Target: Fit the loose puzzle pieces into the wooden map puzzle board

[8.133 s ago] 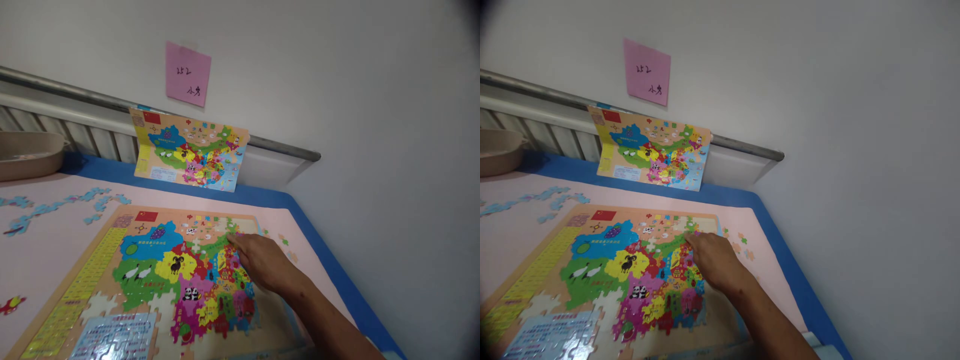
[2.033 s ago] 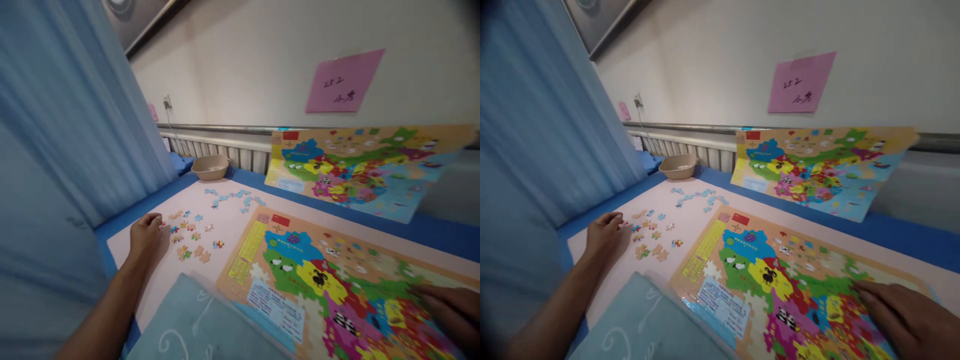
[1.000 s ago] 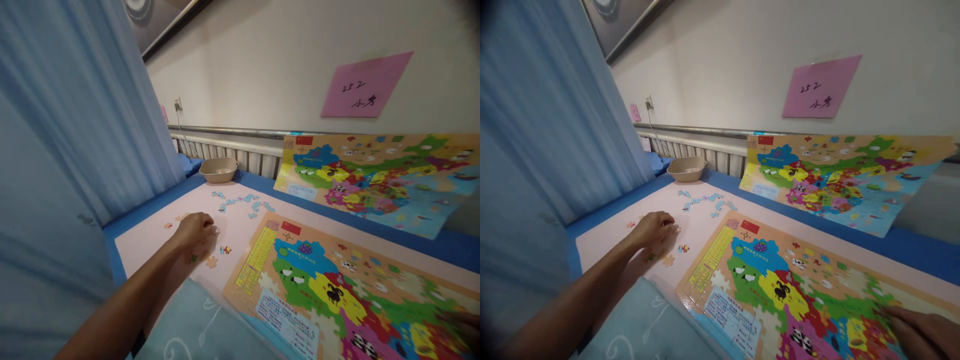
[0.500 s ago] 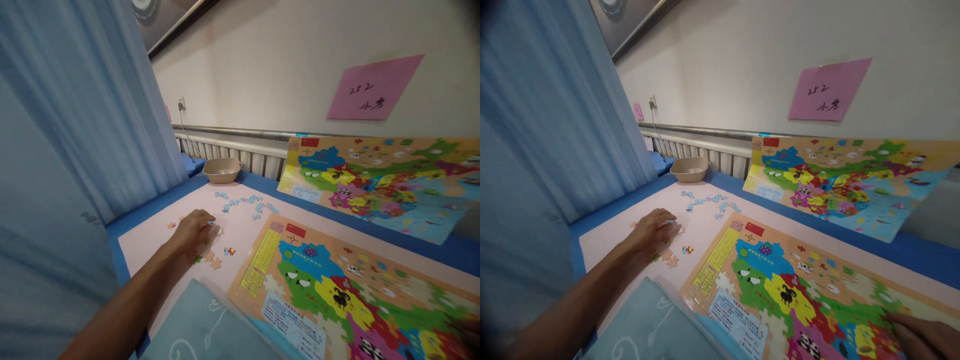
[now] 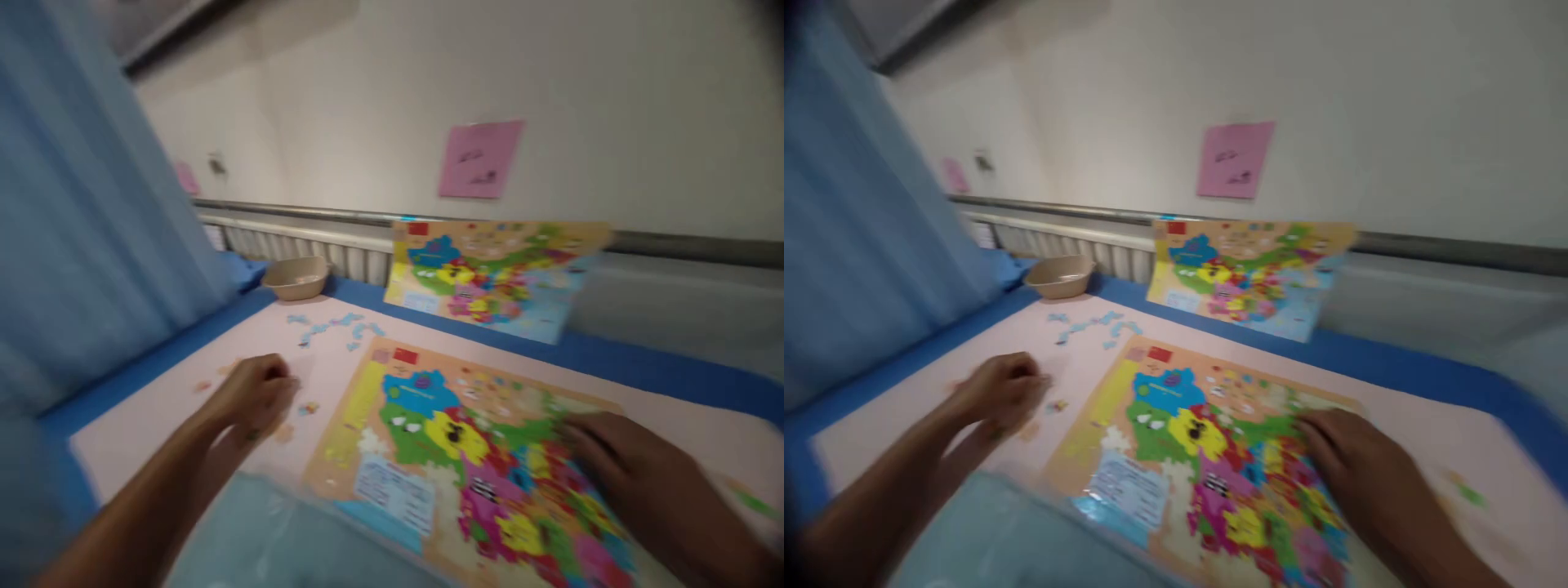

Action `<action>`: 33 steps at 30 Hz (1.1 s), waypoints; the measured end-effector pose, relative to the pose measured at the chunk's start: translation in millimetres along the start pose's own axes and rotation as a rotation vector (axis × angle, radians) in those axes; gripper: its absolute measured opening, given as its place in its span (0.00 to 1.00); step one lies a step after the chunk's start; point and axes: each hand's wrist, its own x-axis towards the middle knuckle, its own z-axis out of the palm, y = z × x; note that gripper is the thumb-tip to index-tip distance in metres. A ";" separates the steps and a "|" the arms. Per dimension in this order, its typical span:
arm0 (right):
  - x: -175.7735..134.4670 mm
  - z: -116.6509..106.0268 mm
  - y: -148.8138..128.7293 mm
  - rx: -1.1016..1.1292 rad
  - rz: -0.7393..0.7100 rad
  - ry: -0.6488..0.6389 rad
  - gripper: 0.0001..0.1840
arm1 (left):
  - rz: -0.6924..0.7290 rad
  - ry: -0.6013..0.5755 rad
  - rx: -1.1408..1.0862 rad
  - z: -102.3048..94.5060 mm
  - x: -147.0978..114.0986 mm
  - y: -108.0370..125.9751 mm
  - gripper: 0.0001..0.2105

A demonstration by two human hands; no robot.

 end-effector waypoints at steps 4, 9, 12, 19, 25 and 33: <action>7.9 -27.6 -37.1 0.142 0.051 -0.098 0.19 | -0.141 -0.008 -0.361 -1.0 -13.8 62.7 0.21; 11.1 -50.9 -71.7 0.442 0.184 -0.062 0.14 | 0.019 -0.198 -0.640 31.0 -27.2 167.0 0.14; 11.6 -62.5 -82.5 0.613 0.239 -0.102 0.13 | 0.062 -0.286 -0.762 63.6 -23.5 217.2 0.12; 13.8 -65.6 -81.4 0.730 0.305 -0.180 0.13 | 0.122 -0.378 -0.907 120.1 -10.3 274.3 0.07; 13.5 -59.8 -68.0 0.769 0.298 -0.152 0.11 | 0.125 -0.382 -0.932 138.3 -8.1 278.1 0.08; 13.5 -52.9 -62.7 0.828 0.336 -0.165 0.12 | 0.073 -0.370 -0.972 147.8 -7.6 277.4 0.11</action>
